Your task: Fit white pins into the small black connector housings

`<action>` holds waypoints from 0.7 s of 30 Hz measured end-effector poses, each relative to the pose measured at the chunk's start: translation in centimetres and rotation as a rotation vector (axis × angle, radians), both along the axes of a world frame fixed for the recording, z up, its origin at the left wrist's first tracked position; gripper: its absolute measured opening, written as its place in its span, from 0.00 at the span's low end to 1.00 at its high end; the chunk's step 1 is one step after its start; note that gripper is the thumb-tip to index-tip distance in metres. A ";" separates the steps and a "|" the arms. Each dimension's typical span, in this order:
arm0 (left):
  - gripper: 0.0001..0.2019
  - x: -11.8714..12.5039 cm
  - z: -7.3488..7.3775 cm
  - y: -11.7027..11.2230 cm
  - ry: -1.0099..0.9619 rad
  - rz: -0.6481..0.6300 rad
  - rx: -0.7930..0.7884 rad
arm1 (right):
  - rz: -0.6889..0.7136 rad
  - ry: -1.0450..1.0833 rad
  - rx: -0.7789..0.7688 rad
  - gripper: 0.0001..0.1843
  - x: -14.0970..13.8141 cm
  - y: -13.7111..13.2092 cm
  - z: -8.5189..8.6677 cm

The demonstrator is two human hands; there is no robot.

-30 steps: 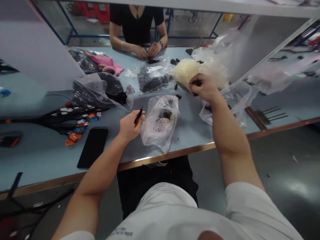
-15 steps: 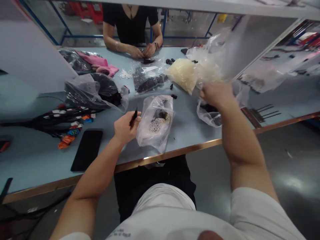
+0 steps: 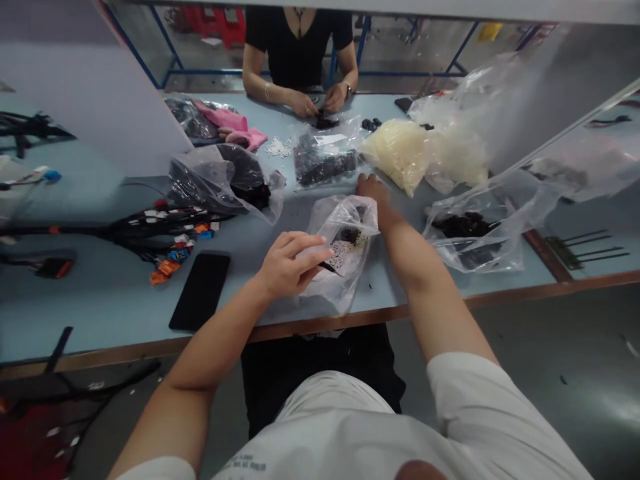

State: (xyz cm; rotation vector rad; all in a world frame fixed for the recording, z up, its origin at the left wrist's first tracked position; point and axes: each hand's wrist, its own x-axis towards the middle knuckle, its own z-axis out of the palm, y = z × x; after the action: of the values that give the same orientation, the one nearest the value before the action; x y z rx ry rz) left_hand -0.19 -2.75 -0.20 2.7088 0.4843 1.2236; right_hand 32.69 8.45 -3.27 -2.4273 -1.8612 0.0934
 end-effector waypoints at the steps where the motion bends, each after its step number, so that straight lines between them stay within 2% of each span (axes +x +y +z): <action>1: 0.13 0.1 0.0 0.0 0.032 0.011 -0.029 | 0.031 0.007 -0.018 0.24 -0.2 -0.3 0.3; 4: 0.11 0.4 -0.5 0.1 0.102 0.090 -0.134 | 0.144 0.046 -0.061 0.21 0.4 -2.3 2.0; 6: 0.12 0.5 -0.9 0.4 0.099 0.129 -0.183 | 0.211 0.075 -0.049 0.20 1.9 -4.3 3.9; 7: 0.13 0.5 -1.0 0.5 0.087 0.151 -0.200 | 0.207 0.065 0.006 0.20 3.1 -5.5 5.1; 10: 0.14 0.5 -0.8 1.0 0.018 0.282 -0.226 | 0.135 -0.009 0.090 0.24 8.0 -9.7 8.6; 13: 0.14 0.3 -0.1 1.5 -0.044 0.457 -0.256 | -0.036 -0.126 -0.059 0.24 13.1 -14.0 11.0; 15: 0.14 0.3 0.4 1.7 -0.071 0.530 -0.278 | -0.126 -0.176 -0.066 0.28 15.0 -16.2 11.5; 17: 0.14 0.4 0.7 1.8 -0.109 0.547 -0.286 | -0.149 -0.256 0.038 0.31 14.7 -17.3 11.2; 20: 0.14 0.6 0.9 1.5 -0.171 0.503 -0.253 | -0.041 -0.220 0.202 0.30 10.4 -16.0 9.4; 21: 0.14 0.6 0.9 1.3 -0.183 0.479 -0.231 | 0.018 -0.150 0.172 0.29 8.3 -14.9 8.6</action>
State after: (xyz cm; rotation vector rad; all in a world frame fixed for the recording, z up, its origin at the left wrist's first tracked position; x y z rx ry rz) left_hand 0.43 -1.45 0.66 2.3298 1.2132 1.3956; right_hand 40.96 -6.42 5.31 -2.3594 -1.8625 -0.2438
